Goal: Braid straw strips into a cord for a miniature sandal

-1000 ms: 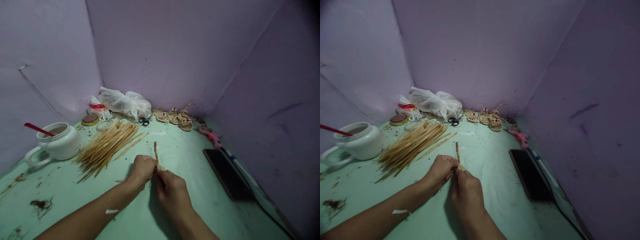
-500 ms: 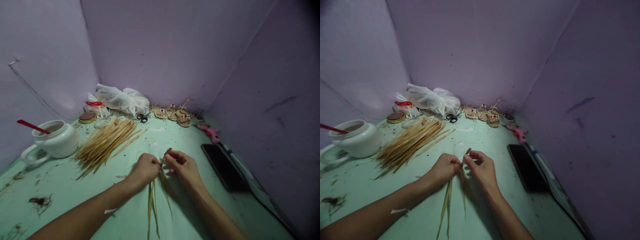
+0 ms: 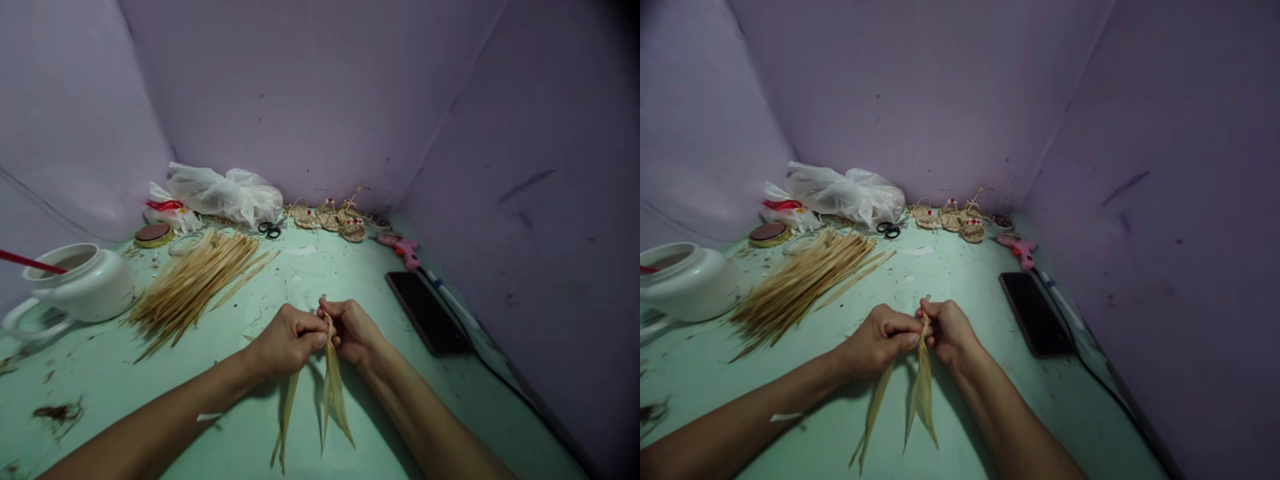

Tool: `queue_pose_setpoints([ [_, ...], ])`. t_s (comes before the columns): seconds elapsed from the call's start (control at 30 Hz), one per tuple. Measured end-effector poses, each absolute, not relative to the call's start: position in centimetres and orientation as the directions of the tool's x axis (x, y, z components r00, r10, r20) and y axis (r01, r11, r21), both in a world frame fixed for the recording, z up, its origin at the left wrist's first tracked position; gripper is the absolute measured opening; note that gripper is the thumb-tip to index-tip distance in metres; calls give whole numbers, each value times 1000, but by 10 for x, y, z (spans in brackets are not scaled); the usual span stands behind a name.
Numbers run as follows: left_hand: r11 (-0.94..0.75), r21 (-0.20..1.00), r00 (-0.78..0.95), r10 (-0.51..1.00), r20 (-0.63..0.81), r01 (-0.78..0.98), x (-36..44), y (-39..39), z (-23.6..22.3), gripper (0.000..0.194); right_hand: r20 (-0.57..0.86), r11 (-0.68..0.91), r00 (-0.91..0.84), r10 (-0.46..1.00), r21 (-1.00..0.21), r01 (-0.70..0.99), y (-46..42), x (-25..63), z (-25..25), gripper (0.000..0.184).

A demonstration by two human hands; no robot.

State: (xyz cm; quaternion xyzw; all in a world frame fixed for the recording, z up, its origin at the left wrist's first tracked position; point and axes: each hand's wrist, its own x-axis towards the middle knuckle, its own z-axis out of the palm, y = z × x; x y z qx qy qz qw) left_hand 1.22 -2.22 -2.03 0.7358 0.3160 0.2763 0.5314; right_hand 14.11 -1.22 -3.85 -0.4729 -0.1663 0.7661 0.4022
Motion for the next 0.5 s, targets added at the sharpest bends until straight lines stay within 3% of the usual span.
queue_pose_setpoints([
  [0.1,-173,971,563,825,50,168,13,-23,-22,21,-522,-563,-232,820,-667,-488,-16,142,-34,28],
  [0.23,53,986,345,933,-105,157,14,-14,-28,17,-450,-580,-369,813,-676,-455,-25,144,-22,32],
  [0.3,111,980,301,941,-158,167,13,-11,-30,14,-434,-582,-408,803,-719,-379,-29,144,-18,26],
  [0.4,134,970,295,936,-191,203,12,-9,-32,10,-450,-531,-331,829,-820,-213,-33,142,-20,13],
  [0.5,149,953,305,924,-229,264,11,-10,-33,11,-431,-455,-238,871,-889,-55,-32,140,-24,17],
])
